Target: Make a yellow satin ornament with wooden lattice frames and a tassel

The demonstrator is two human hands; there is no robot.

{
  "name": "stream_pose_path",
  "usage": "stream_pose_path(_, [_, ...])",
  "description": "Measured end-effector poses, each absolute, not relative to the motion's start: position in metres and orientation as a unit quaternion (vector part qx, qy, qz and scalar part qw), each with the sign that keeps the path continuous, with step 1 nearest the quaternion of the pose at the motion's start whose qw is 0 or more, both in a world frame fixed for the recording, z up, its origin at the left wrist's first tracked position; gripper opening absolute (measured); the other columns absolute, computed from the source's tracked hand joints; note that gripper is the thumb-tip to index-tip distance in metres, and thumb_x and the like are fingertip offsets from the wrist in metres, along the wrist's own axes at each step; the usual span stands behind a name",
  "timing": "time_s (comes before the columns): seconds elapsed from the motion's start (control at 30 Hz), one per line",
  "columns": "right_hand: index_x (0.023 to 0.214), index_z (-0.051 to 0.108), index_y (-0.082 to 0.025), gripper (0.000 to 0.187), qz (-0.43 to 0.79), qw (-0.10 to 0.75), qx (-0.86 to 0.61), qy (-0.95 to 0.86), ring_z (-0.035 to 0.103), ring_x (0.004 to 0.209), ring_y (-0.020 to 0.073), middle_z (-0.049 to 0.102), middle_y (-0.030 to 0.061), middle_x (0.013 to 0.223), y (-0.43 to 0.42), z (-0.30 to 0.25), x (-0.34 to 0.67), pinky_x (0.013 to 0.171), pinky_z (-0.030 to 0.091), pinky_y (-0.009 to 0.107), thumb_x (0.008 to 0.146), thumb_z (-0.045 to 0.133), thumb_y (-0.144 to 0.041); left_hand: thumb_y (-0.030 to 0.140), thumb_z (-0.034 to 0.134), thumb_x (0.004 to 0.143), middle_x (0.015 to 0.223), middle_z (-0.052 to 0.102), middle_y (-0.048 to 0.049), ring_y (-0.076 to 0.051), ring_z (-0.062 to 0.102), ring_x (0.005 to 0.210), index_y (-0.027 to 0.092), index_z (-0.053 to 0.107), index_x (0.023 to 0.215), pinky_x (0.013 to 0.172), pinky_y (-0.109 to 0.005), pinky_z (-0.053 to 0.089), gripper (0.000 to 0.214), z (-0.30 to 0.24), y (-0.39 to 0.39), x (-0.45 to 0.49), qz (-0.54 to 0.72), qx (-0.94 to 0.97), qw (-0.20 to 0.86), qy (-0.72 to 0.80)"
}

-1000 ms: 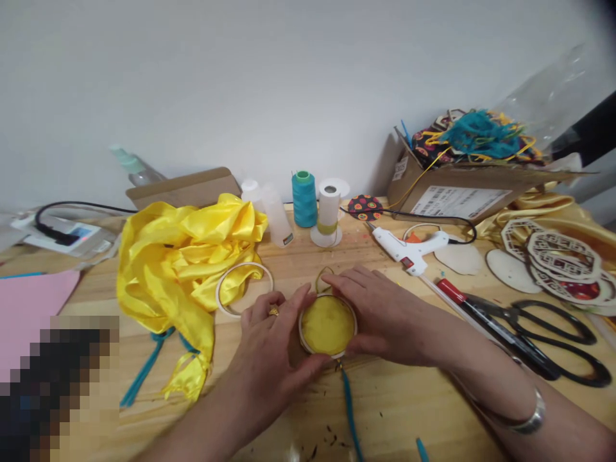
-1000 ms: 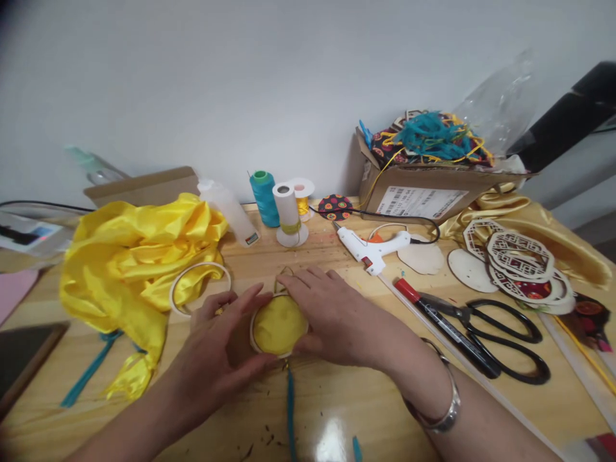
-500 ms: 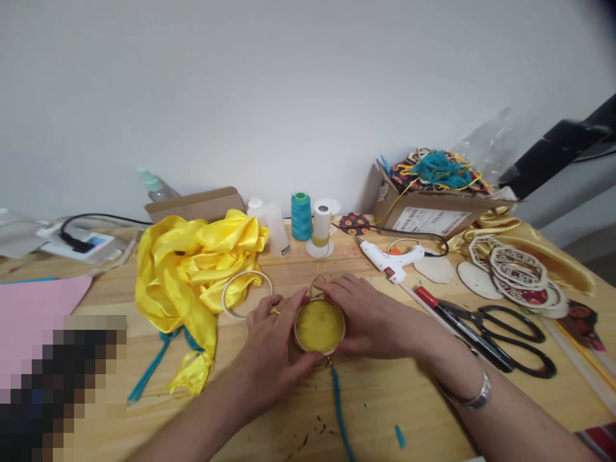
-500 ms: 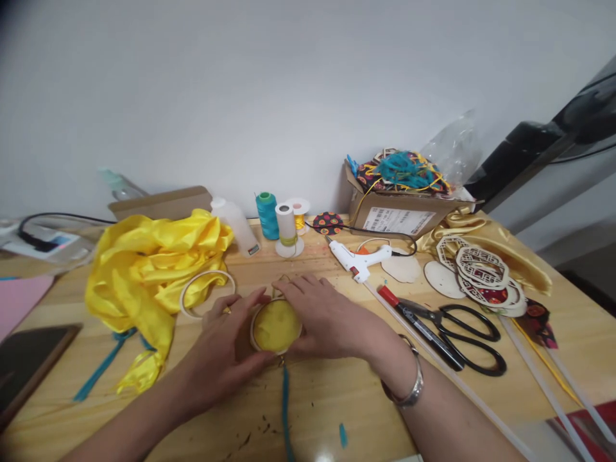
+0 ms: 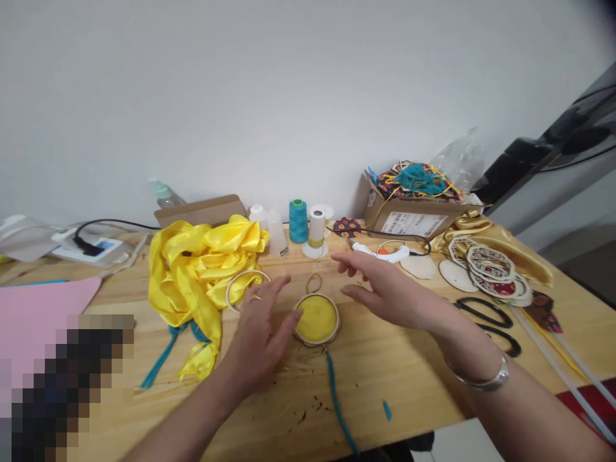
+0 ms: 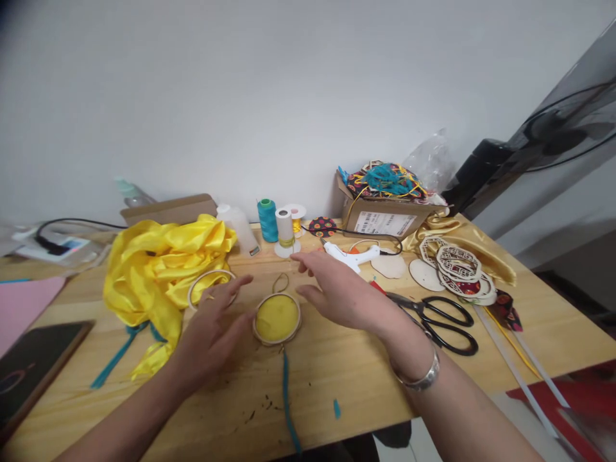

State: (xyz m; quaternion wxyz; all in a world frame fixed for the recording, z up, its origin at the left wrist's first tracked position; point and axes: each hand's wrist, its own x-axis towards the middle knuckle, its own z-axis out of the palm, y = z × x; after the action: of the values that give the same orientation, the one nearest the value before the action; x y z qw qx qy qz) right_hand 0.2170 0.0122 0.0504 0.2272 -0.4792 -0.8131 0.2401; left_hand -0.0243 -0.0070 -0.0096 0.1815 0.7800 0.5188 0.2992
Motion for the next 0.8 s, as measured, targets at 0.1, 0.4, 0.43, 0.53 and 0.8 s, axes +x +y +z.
stream_pose_path(0.1, [0.119,0.055,-0.018,0.033,0.252,0.264,-0.532,-0.764,0.058,0.084,0.0159,0.064,0.0059,0.098,0.001,0.044,0.218,0.075,0.048,0.032,0.087,0.049,-0.020,0.039,0.046,0.087,0.124,0.056,-0.0097,-0.024,0.053,0.109,0.020,0.046,0.129,0.095,-0.044,0.041,0.045,0.002,-0.009,-0.028,0.333,0.711,0.245,0.569])
stream_pose_path(0.4, [0.116,0.056,-0.018,0.034,0.332,0.306,-0.609,-0.652,0.060,0.091,0.0186,0.064,0.0078,0.104,-0.049,0.005,0.211,0.078,0.050,0.034,0.084,0.055,-0.028,0.045,0.065,0.074,0.130,0.058,-0.0073,-0.026,0.049,0.123,0.024,0.060,0.116,0.101,-0.042,0.040,0.048,0.027,-0.038,-0.030,0.465,0.390,0.549,0.574])
stream_pose_path(0.43, [0.116,0.056,-0.018,0.034,0.332,0.311,-0.610,-0.649,0.060,0.094,0.0192,0.064,0.0082,0.106,-0.052,0.002,0.209,0.082,0.049,0.035,0.084,0.055,-0.028,0.044,0.065,0.074,0.130,0.058,-0.0073,-0.026,0.049,0.124,0.024,0.060,0.117,0.102,-0.042,0.040,0.048,0.023,-0.042,-0.030,0.459,0.385,0.557,0.576])
stream_pose_path(0.53, [0.115,0.055,-0.018,0.032,0.320,0.324,-0.607,-0.651,0.059,0.099,0.0198,0.064,0.0087,0.108,-0.057,-0.002,0.204,0.086,0.048,0.037,0.085,0.053,-0.027,0.042,0.062,0.076,0.132,0.057,-0.0069,-0.026,0.047,0.126,0.025,0.054,0.123,0.100,-0.042,0.042,0.050,0.008,-0.050,-0.032,0.418,0.448,0.531,0.585])
stream_pose_path(0.8, [0.127,0.047,-0.018,0.054,0.334,0.319,-0.605,-0.648,0.052,0.115,0.0240,0.056,0.0115,0.125,-0.054,-0.016,0.197,0.099,0.041,0.043,0.079,0.064,-0.033,0.039,0.064,0.069,0.135,0.049,-0.0152,-0.031,0.041,0.128,0.014,0.044,0.131,0.106,-0.051,0.033,0.070,-0.012,-0.047,-0.020,0.276,0.696,0.294,0.594])
